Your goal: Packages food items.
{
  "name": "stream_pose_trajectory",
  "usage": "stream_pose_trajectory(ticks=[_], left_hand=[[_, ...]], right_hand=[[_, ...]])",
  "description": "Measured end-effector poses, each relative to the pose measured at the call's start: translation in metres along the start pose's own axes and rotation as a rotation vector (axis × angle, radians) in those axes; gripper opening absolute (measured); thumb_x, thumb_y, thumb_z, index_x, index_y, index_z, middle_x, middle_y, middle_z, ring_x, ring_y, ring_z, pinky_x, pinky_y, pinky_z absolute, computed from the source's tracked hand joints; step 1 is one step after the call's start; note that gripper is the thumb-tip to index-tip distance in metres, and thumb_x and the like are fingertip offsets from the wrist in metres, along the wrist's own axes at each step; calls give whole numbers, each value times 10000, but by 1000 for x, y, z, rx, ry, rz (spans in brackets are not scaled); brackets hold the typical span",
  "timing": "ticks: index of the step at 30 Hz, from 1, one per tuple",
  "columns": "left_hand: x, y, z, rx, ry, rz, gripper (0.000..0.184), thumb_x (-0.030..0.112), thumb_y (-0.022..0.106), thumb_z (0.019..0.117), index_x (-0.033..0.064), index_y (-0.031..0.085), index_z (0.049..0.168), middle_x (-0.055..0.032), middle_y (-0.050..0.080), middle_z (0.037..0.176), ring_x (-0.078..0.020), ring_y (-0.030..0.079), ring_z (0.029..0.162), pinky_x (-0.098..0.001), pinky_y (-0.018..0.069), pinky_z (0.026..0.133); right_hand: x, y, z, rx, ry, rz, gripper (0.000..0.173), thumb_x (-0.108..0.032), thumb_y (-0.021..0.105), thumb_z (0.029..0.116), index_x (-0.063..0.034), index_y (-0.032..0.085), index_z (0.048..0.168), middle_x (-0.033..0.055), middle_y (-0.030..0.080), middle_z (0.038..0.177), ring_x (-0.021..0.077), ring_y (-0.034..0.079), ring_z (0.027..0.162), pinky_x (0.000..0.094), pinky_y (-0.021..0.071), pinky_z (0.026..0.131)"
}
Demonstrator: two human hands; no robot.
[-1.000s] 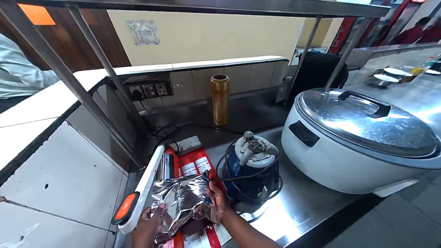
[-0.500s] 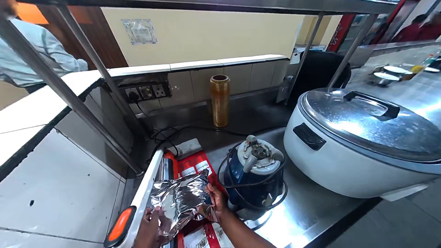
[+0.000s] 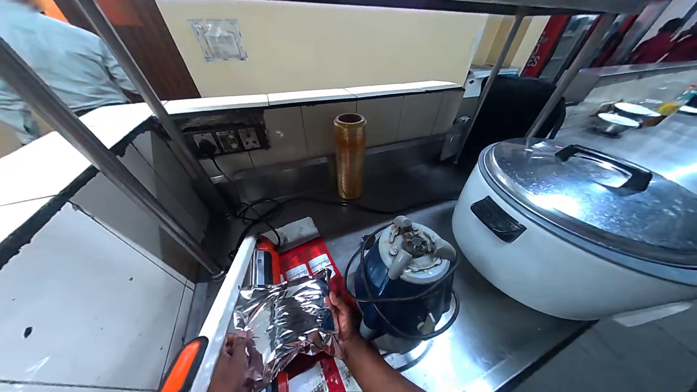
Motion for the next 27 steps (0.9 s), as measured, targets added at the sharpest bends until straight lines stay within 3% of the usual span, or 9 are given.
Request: stream_pose_trajectory(ticks=[4, 7, 13, 17, 22, 23, 25, 27], left_hand=[[-1, -3, 3, -33, -22, 68, 402, 153, 377, 1107, -178, 517, 1287, -354, 608, 1157, -416, 609, 1078, -535, 457, 981], [-2, -4, 1, -42, -8, 86, 401, 151, 373, 1108, -177, 521, 1285, -359, 608, 1160, -423, 610, 1085, -541, 452, 987], [0, -6, 0, -85, 4, 157, 389, 141, 359, 1111, -167, 518, 1289, -353, 609, 1138, -421, 626, 1035, -542, 475, 948], [0, -7, -4, -96, 77, 221, 397, 119, 349, 1100, -179, 499, 1315, -365, 623, 1160, -469, 634, 1095, -576, 470, 993], [1, -10, -2, -121, 32, 146, 390, 118, 351, 1107, -181, 497, 1310, -360, 613, 1148, -413, 643, 1031, -528, 496, 938], [1, -11, 0, -128, 10, 105, 382, 120, 351, 1111, -182, 499, 1294, -336, 615, 1110, -364, 648, 972, -491, 514, 897], [2, -11, 2, -136, -33, 4, 343, 118, 353, 1114, -172, 501, 1224, -208, 576, 952, -183, 583, 785, -340, 507, 763], [-3, -12, 7, -141, -5, -45, 315, 104, 378, 1107, -175, 510, 1169, -143, 544, 866, -107, 533, 711, -276, 478, 711]], right_hand=[[-13, 8, -8, 47, -38, 0, 203, 6, 455, 1037, 105, 534, 1196, 115, 609, 1087, 68, 592, 965, 182, 484, 904], [-16, 9, -9, 35, -65, 8, 261, 18, 426, 1046, 152, 496, 1258, 155, 584, 1163, 84, 579, 1010, 184, 475, 929], [-7, 2, 1, 27, -73, 78, 194, 5, 447, 1040, 92, 537, 1188, 90, 634, 1058, 60, 628, 942, 195, 519, 879], [-1, -7, 3, -40, -117, 50, 161, 17, 429, 1020, 25, 586, 1055, 0, 670, 881, 3, 636, 807, 164, 525, 826], [3, -10, 3, -17, -101, 38, 131, 18, 458, 1012, 21, 589, 1029, 13, 651, 877, 25, 626, 823, 179, 515, 848], [2, -10, 3, -6, -99, 31, 129, 23, 461, 1007, 28, 588, 1028, 18, 652, 877, 27, 629, 826, 178, 515, 851], [2, -10, 2, -1, -99, 35, 130, 26, 466, 1002, 23, 595, 1008, 13, 662, 864, 25, 638, 825, 178, 518, 851], [2, -11, 3, -13, -99, 45, 141, 22, 465, 1002, 2, 603, 978, -1, 672, 844, 19, 645, 819, 177, 522, 849]])
Point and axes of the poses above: each hand's wrist, its own z-axis towards the middle knuckle, its own y-axis out of the palm, x = y × z, the point moved 1 cm from there along z, towards the middle knuckle
